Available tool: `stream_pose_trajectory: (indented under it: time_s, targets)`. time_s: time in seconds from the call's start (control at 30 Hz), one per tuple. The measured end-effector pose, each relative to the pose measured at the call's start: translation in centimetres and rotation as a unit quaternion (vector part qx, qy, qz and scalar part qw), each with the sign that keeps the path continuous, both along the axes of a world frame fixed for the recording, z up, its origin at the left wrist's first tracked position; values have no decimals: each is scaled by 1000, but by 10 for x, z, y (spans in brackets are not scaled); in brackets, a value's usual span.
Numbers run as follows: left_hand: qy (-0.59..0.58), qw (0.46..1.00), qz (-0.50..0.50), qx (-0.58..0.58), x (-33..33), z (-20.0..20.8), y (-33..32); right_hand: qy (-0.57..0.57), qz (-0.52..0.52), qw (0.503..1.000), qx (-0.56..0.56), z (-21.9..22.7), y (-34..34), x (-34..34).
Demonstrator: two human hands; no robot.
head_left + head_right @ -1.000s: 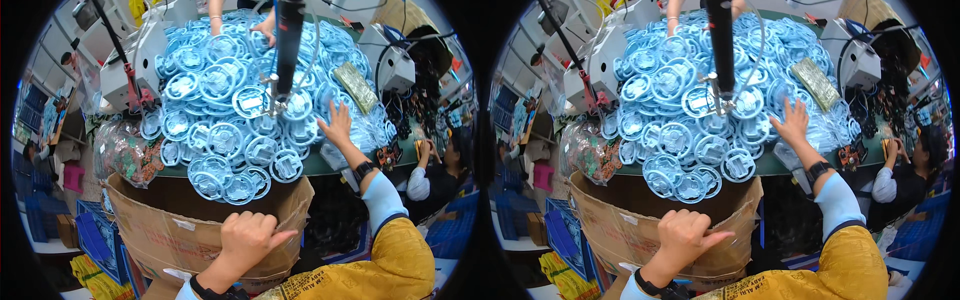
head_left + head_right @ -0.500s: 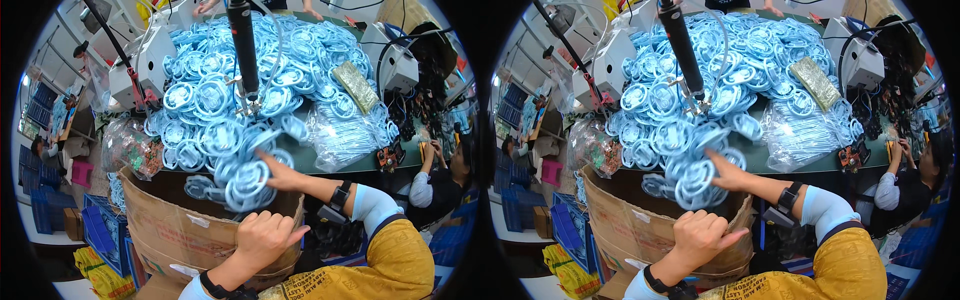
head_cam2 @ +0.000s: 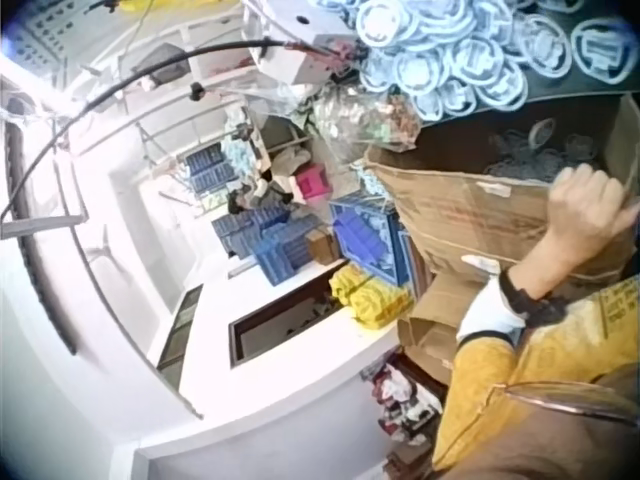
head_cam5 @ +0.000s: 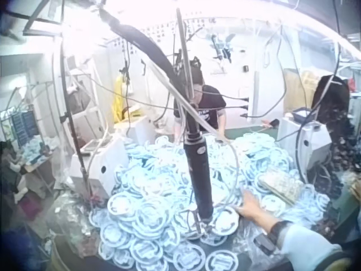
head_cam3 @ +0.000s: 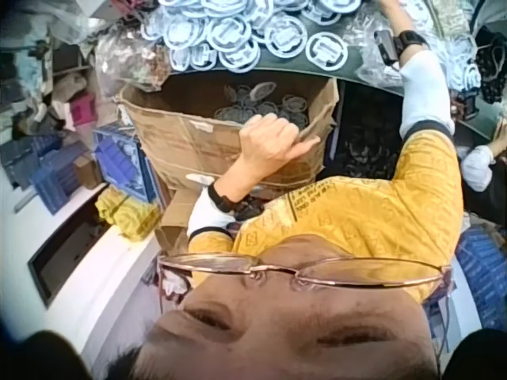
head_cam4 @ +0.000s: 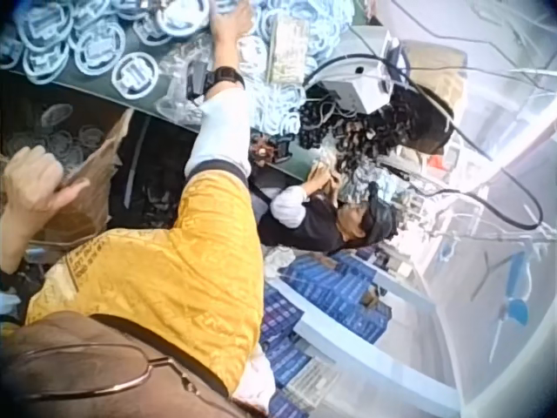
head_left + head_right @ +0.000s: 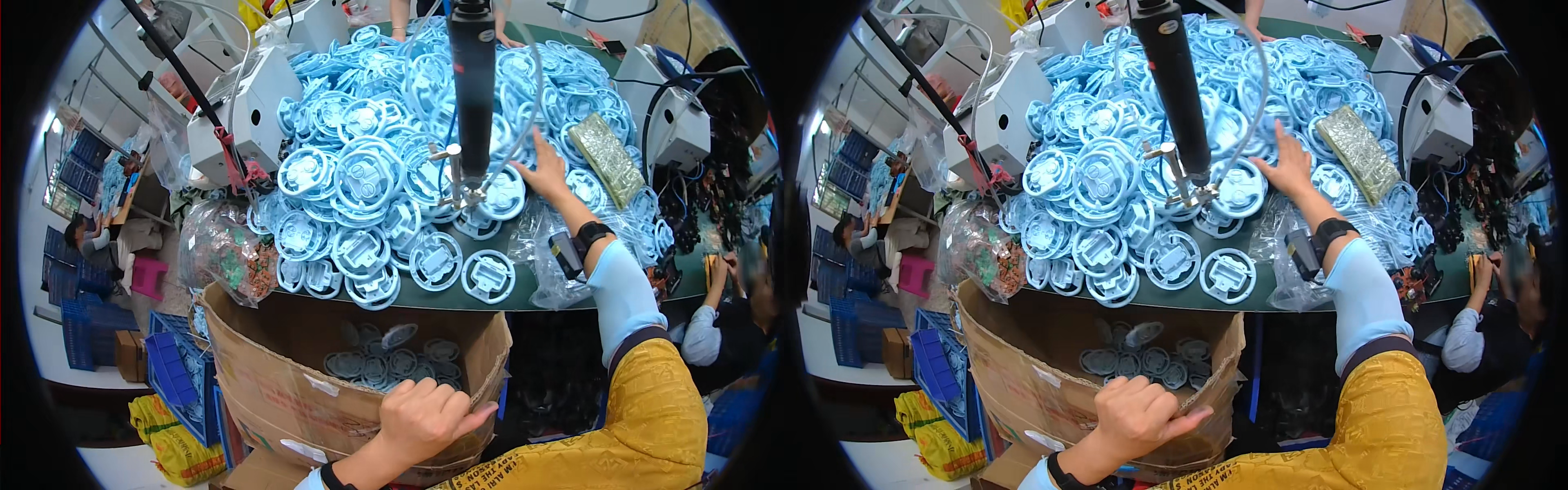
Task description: Assembling and packing circular blue plastic components in a manufacturing facility.
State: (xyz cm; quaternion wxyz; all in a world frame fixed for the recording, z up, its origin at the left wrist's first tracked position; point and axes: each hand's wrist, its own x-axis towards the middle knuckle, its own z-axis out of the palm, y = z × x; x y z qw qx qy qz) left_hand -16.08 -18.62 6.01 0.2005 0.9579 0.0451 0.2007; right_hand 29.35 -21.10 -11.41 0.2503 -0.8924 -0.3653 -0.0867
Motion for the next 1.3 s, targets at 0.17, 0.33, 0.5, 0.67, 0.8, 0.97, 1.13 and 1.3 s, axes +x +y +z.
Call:
stream_pose_trajectory:
  time_s: [0.17, 0.33, 0.5, 0.67, 0.8, 0.97, 1.13, 1.3]
  targets:
    - [2, 1000, 7, -2, 4, -3, 1, 270, 155, 950, -10, -16, 47, -82]
    - [-26, 999, 10, 20, 1, -5, 3, 4, 217, 975, -53, -12, 51, -194]
    - [-26, 999, 20, 25, 2, -3, 0, 190, 483, 854, -43, -2, 20, -266]
    - [-6, 999, 21, 27, -2, -2, 0, 305, 618, 713, -127, 71, -11, -259]
    - [8, 999, 26, 18, -2, 0, 4, 502, 475, 719, -77, 97, -18, -200]
    - [11, 1000, 24, 10, 1, 2, 4, 339, 167, 899, 220, 73, -6, -59]
    - [-6, 1000, 29, 10, -2, -2, 8, -237, 64, 965, 90, 19, 31, 11]
    - [-7, 1000, -14, -8, 2, -3, 4, -114, 56, 981, 143, -14, 69, -58]
